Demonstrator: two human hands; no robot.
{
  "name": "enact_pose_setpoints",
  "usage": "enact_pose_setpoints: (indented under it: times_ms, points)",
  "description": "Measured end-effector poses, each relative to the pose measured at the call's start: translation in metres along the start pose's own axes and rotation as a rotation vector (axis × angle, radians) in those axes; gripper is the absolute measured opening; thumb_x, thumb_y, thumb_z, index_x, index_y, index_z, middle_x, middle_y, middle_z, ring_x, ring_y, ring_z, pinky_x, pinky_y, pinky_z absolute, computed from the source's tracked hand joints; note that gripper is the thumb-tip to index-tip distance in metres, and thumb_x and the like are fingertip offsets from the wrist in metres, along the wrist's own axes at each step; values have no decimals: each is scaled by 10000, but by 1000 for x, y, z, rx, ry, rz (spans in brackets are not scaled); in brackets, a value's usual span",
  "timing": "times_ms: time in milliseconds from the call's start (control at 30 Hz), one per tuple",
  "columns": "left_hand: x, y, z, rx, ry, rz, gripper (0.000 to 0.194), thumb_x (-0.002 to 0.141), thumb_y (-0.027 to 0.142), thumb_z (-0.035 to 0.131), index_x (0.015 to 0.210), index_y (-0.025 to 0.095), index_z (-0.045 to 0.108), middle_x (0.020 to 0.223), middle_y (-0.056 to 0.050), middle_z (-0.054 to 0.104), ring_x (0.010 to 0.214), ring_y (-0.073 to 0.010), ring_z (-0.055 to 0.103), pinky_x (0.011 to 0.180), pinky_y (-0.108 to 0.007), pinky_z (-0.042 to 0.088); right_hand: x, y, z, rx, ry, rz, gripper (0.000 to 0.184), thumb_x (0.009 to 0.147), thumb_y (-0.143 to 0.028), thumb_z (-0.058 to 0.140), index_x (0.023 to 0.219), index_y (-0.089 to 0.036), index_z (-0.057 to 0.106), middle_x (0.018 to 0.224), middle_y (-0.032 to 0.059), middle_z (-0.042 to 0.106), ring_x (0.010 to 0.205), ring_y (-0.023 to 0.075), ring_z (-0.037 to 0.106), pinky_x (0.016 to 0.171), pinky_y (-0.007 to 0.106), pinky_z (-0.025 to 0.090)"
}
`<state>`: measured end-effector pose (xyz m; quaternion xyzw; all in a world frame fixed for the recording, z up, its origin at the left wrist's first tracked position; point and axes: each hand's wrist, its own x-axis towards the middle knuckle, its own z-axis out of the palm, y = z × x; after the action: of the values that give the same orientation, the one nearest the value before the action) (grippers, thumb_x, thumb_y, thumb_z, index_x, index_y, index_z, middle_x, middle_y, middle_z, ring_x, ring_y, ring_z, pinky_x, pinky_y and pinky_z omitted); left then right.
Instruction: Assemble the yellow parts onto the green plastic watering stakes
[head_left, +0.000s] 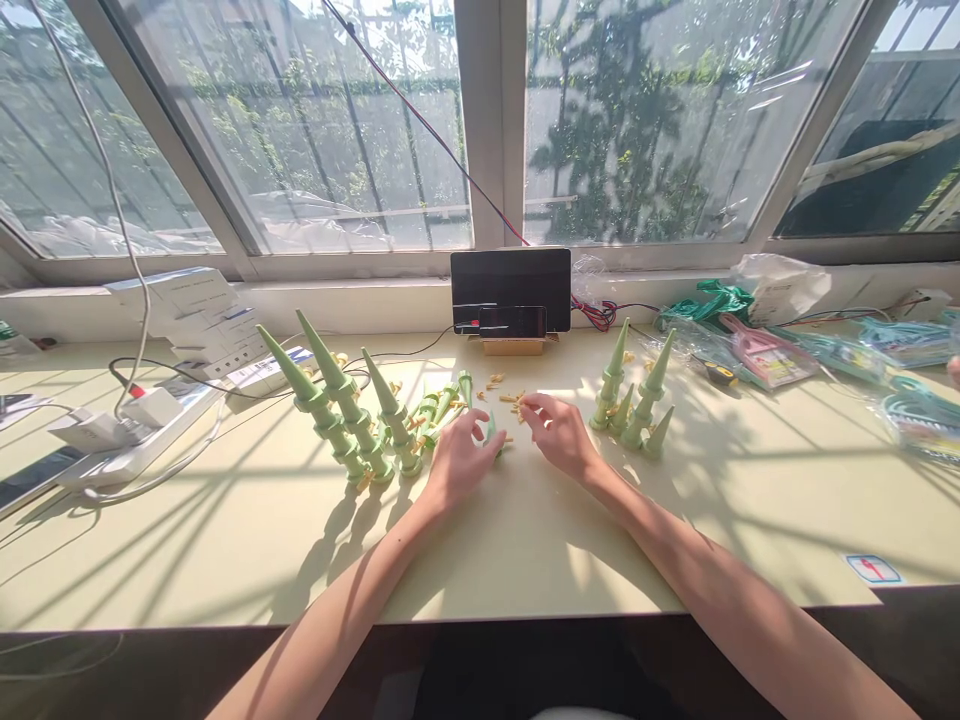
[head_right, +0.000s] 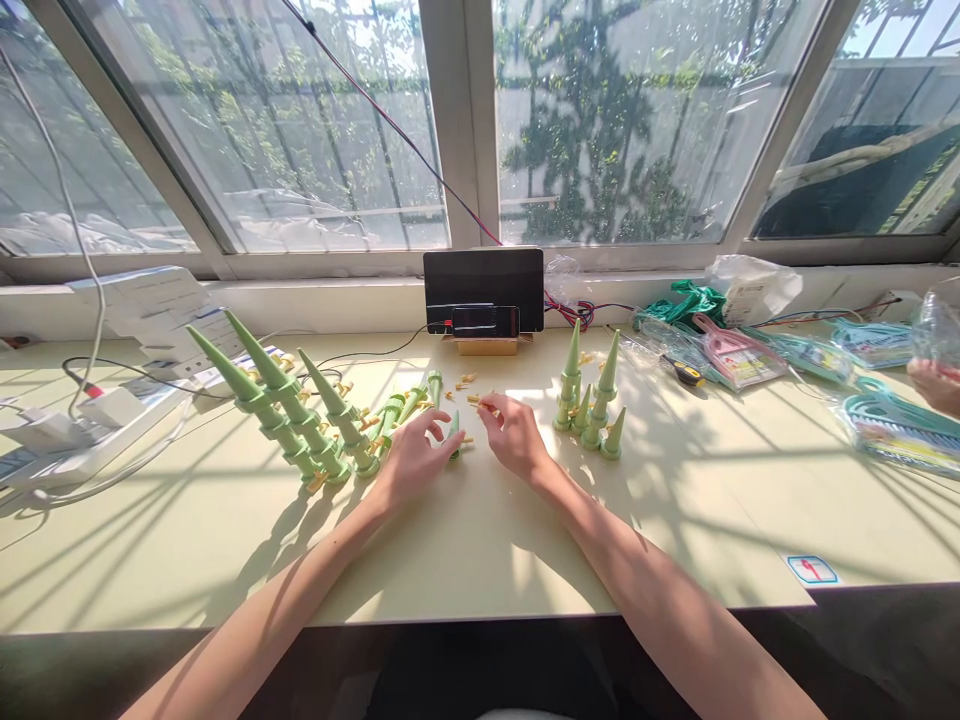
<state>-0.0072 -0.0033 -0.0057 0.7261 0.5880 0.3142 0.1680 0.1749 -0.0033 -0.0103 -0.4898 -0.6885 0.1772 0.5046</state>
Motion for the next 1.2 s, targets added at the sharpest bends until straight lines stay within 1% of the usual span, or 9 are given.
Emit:
enact_pose_setpoints:
  times_ms: [233,400,600,700,900,1033,1200]
  points:
    - [-1,1,-1,-13,-77,-34,412,830,519,595,1120,227,589,706,15,616,609,-168,587,567,-273,411,-1,1,1,-1,-6,-10,210,929,-314,512,911,-184,676,846,58,715,563,134,574,542,255,456]
    - [-2,1,-2,-33,-101,-40,441,824,536,588,1144,232,569,722,17,610,577,-160,585,537,-265,402,-1,2,2,-20,3,-17,198,925,-301,521,917,-185,681,874,61,725,587,142,595,570,268,461]
    - [-1,-1,-1,-2,-112,-31,495,798,532,624,1169,211,563,767,-8,615,642,-182,599,572,-280,422,-2,2,2,-25,5,-17,195,921,-296,526,921,-186,687,889,63,733,611,149,604,580,271,464]
    - [-1,-1,0,6,-108,-32,464,792,512,638,1135,203,589,785,-23,627,675,-192,606,585,-286,422,-2,1,1,-25,-5,-17,199,922,-294,520,918,-188,688,882,62,732,620,153,607,580,270,464]
    - [-1,0,1,-2,-96,-22,348,786,491,629,981,202,634,761,-8,620,595,-156,551,566,-281,401,-2,1,1,-34,-7,-22,198,921,-291,517,909,-192,688,887,59,736,614,151,605,579,269,463]
    - [-2,0,1,-22,-77,-4,338,778,493,630,942,198,650,721,0,608,594,-155,525,566,-283,394,-2,2,2,-34,-8,-25,191,918,-289,524,909,-193,689,882,61,739,613,153,609,574,268,461]
    - [-2,0,1,-34,-92,-26,332,771,494,632,905,191,651,718,-4,602,608,-157,519,563,-283,386,-2,1,2,-49,-13,-15,183,915,-281,528,912,-189,686,883,57,738,614,150,612,591,269,461]
